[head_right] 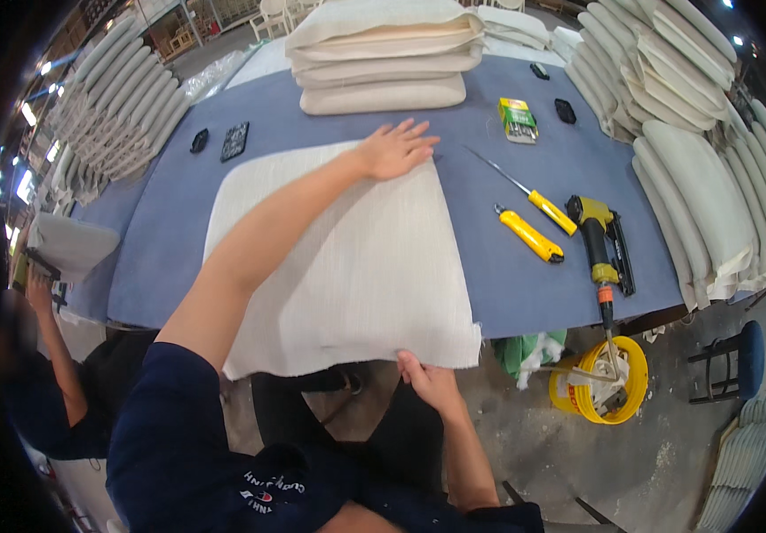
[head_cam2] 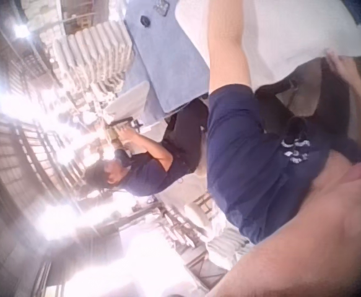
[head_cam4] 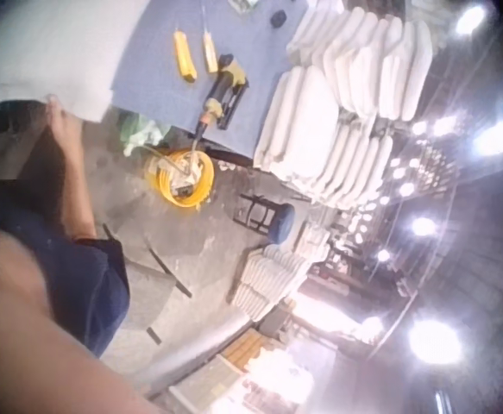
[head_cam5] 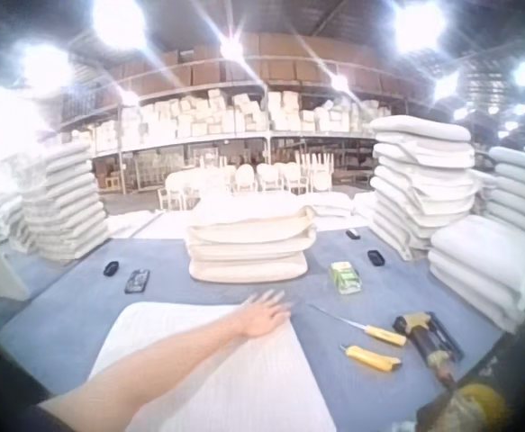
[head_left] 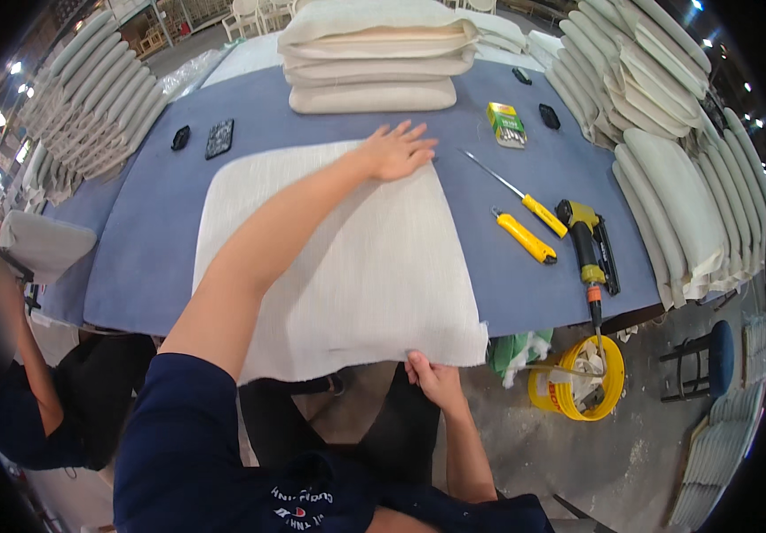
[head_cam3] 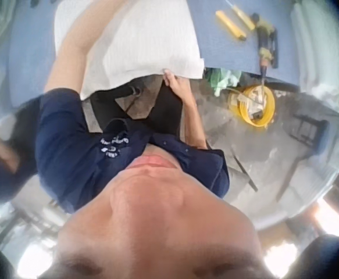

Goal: The person trims excess fabric from a cushion cover using a utility knife, then smooths the cover by hand. They use a staple gun to secure the fabric to the cushion base, repeating the process on multiple cushions.

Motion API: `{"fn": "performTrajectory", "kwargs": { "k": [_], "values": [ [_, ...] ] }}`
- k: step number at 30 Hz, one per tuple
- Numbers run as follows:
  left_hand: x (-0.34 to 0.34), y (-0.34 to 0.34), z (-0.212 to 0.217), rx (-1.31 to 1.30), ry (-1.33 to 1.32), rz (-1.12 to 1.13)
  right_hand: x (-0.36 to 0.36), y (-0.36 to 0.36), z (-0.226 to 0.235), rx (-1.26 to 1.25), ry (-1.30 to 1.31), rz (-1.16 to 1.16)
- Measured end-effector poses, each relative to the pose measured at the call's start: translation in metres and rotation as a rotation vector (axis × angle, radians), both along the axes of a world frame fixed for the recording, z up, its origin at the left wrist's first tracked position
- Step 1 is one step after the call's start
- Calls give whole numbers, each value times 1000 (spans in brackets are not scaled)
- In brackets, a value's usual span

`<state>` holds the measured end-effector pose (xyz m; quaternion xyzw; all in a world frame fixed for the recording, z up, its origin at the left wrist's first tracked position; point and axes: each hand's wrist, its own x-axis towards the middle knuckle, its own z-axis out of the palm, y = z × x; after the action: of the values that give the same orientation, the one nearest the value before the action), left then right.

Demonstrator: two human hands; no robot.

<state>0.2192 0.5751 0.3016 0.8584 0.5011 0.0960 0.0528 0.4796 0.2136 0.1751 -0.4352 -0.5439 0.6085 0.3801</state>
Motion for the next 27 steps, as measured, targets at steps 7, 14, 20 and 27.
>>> {"fn": "performTrajectory", "kwargs": {
  "k": [7,14,20,27],
  "values": [
    [39,-178,31,334,277,-296,12,2,5,189,-34,78],
    [46,-315,27,3,303,-137,5,17,-43,172,23,173],
    [71,-331,19,52,346,-14,-4,21,-60,197,144,241],
    [89,-348,-2,138,344,75,26,26,5,535,-175,247]
  ]
}}
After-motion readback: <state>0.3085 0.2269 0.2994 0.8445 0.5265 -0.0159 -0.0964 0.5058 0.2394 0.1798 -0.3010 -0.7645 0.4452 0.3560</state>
